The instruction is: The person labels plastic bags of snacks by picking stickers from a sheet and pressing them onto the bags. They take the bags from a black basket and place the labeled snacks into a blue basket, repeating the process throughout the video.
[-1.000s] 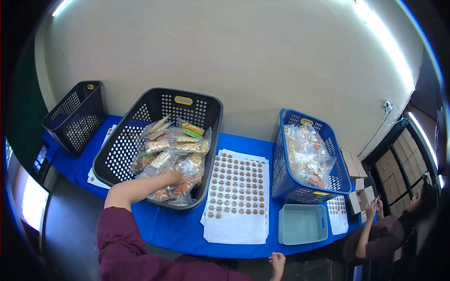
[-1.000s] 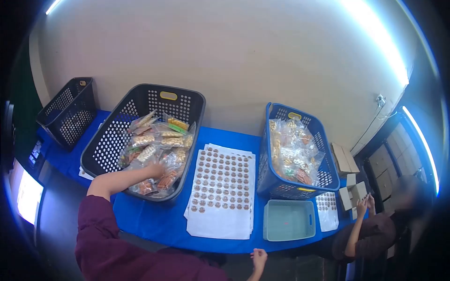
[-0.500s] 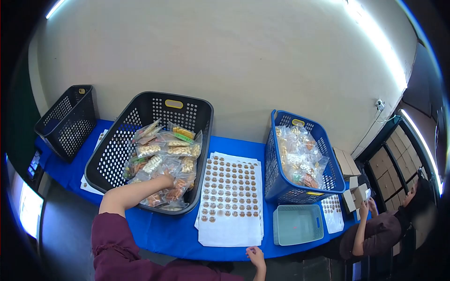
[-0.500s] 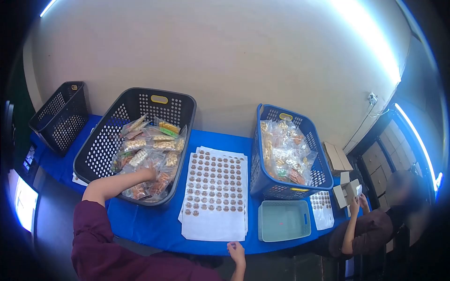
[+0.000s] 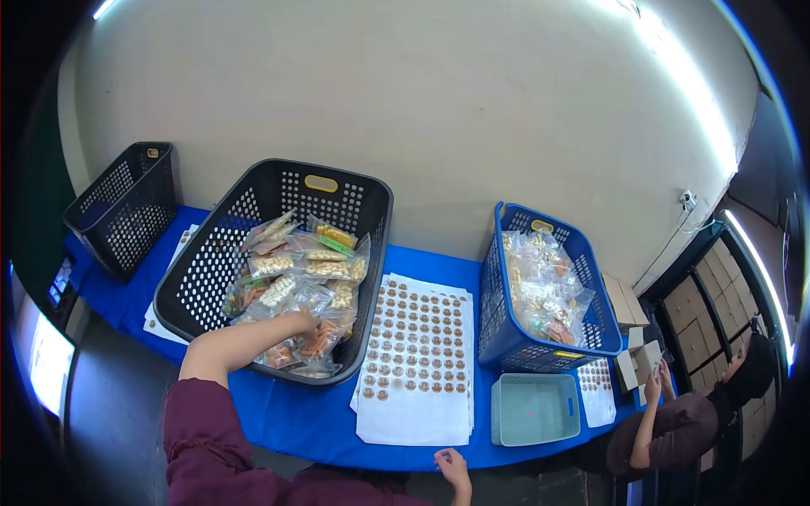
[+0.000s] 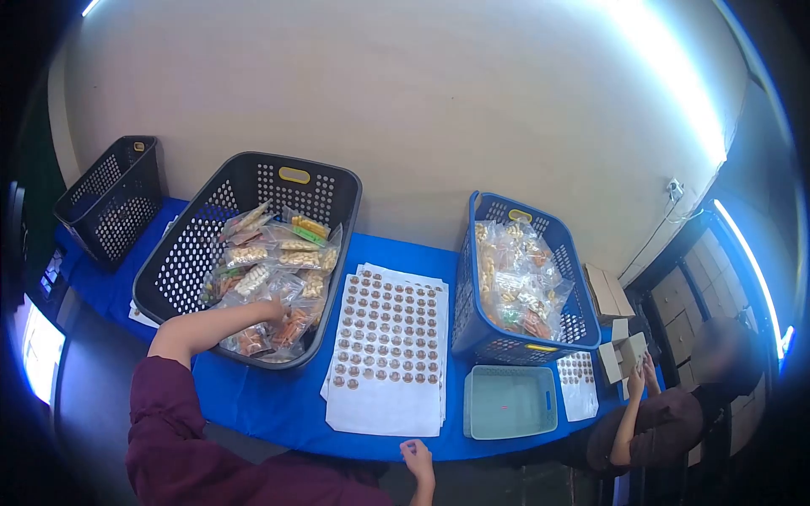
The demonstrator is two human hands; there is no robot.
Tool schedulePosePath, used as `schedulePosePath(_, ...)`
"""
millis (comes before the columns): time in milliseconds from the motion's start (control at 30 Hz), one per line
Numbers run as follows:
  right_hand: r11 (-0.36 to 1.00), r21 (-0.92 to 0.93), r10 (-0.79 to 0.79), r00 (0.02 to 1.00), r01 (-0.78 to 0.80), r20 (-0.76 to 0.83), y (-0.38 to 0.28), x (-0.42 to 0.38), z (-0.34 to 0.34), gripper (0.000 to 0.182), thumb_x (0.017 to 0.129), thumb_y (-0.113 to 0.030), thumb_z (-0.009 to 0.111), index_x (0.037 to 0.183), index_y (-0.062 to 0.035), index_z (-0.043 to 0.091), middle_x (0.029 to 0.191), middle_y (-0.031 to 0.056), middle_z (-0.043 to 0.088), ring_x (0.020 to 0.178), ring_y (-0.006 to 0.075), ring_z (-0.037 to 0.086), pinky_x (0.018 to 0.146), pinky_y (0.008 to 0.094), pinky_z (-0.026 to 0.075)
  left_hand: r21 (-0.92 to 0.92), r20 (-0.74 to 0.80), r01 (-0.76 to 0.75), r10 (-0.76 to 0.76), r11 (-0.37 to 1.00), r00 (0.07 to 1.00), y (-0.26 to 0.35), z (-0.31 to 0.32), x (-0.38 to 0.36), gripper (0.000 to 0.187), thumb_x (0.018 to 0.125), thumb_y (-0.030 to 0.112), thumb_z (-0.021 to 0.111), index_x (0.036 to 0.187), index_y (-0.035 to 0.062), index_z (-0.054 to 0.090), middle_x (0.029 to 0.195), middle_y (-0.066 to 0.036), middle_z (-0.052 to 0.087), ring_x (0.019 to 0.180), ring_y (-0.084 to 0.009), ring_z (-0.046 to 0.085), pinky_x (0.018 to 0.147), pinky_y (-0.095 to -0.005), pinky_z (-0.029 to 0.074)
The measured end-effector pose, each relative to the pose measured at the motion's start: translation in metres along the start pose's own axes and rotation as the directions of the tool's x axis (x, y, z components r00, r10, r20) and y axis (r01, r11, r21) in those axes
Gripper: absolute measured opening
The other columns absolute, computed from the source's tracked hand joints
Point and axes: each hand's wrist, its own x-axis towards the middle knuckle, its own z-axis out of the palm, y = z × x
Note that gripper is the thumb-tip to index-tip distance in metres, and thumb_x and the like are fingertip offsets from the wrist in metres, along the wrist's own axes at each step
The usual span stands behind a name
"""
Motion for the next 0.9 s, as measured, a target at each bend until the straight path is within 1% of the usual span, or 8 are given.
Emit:
schedulePosePath(333, 0.998, -0.056, -0.004, 1.0, 0.005, 0.013, 0.004, 0.001, 0.006, 0.023, 0.076, -0.024, 0.06, 0.085, -0.0029, 0.058, 0.067, 0.0084, 0.06, 0.061, 0.015, 0.059, 0.058, 0.0271, 0.046, -0.333, -0.252, 0.119, -0.21, 0.936, 0.945, 0.006, -0.032, -0.034, 0.067, 0.067, 0.034, 0.061, 0.123, 0.0048, 0.037, 0.1, -0.022, 0.056, 0.099, -0.0333, 0.052, 0.085, -0.0396, 0.04)
schedulePosePath(433, 0.994, -0.089, -0.057, 0.998, 0.06, 0.03, 0.007, 0.002, 0.008, 0.022, 0.077, -0.019, 0.06, 0.086, 0.0009, 0.056, 0.069, 0.0085, 0.061, 0.058, 0.0113, 0.057, 0.054, 0.0234, 0.046, -0.489, -0.388, 0.069, -0.288, 0.869, 0.876, -0.004, -0.079, -0.061, 0.054, 0.066, 0.029, 0.062, 0.112, 0.0036, 0.046, 0.093, -0.021, 0.058, 0.085, -0.0331, 0.057, 0.075, -0.0378, 0.045)
schedulePosePath(533, 0.994, -0.09, -0.059, 0.997, 0.063, 0.052, 0.004, 0.001, 0.01, 0.023, 0.077, -0.019, 0.06, 0.086, 0.0013, 0.056, 0.068, 0.0083, 0.061, 0.058, 0.011, 0.057, 0.054, 0.0232, 0.046, -0.481, -0.74, -0.17, -0.295, 0.86, 0.604, -0.006, -0.111, -0.084, 0.031, 0.069, 0.018, 0.061, 0.094, 0.0029, 0.051, 0.085, -0.017, 0.06, 0.079, -0.0325, 0.059, 0.069, -0.0381, 0.047)
schedulePosePath(633, 0.99, -0.115, -0.067, 0.993, 0.078, 0.094, 0.006, 0.004, 0.012, 0.022, 0.078, -0.019, 0.059, 0.087, 0.0013, 0.056, 0.07, 0.0082, 0.061, 0.059, 0.0112, 0.057, 0.055, 0.0231, 0.046, -0.416, -0.861, -0.306, -0.263, 0.856, 0.435, 0.005, -0.148, -0.122, 0.033, 0.07, 0.015, 0.061, 0.097, 0.0027, 0.045, 0.082, -0.017, 0.059, 0.079, -0.0317, 0.059, 0.067, -0.0382, 0.047)
schedulePosePath(733, 0.994, 0.084, -0.083, 0.986, 0.071, 0.144, -0.013, 0.002, 0.014, 0.02, 0.08, -0.017, 0.057, 0.09, 0.0004, 0.056, 0.074, 0.0081, 0.06, 0.064, 0.0118, 0.056, 0.06, 0.0235, 0.046, -0.414, -0.907, -0.665, -0.218, 0.622, 0.361, 0.031, -0.177, -0.183, 0.032, 0.075, 0.01, 0.059, 0.101, 0.0059, 0.042, 0.085, -0.011, 0.06, 0.077, -0.0174, 0.06, 0.063, -0.0291, 0.048)
schedulePosePath(800, 0.95, 0.307, -0.127, 0.972, 0.062, 0.199, -0.045, -0.005, 0.012, 0.023, 0.081, -0.017, 0.057, 0.094, 0.001, 0.055, 0.079, 0.0087, 0.06, 0.07, 0.0117, 0.056, 0.065, 0.0237, 0.045, -0.444, -0.89, -0.861, -0.235, 0.248, 0.391, 0.063, -0.185, -0.226, 0.035, 0.076, 0.005, 0.06, 0.104, 0.0085, 0.039, 0.09, -0.007, 0.058, 0.08, -0.0126, 0.058, 0.065, -0.026, 0.049)
schedulePosePath(867, 0.884, 0.465, -0.185, 0.949, 0.047, 0.257, -0.085, -0.015, 0.01, 0.027, 0.081, -0.017, 0.057, 0.099, 0.0018, 0.052, 0.085, 0.0096, 0.059, 0.075, 0.0119, 0.055, 0.07, 0.0238, 0.044, -0.507, -0.827, -0.847, -0.185, -0.161, 0.531, 0.104, -0.172, -0.255, 0.038, 0.077, 0.011, 0.061, 0.107, 0.0079, 0.038, 0.093, -0.01, 0.058, 0.082, -0.0132, 0.057, 0.067, -0.0271, 0.049)
schedulePosePath(900, 0.858, 0.511, -0.217, 0.933, 0.042, 0.288, -0.107, -0.02, 0.01, 0.03, 0.081, -0.018, 0.057, 0.102, 0.0024, 0.051, 0.088, 0.0102, 0.058, 0.078, 0.0122, 0.055, 0.072, 0.0239, 0.044, -0.577, -0.793, -0.781, -0.063, -0.24, 0.605, 0.121, -0.158, -0.26, 0.039, 0.078, 0.012, 0.061, 0.108, 0.008, 0.037, 0.095, -0.01, 0.057, 0.084, -0.0139, 0.057, 0.069, -0.0268, 0.048)
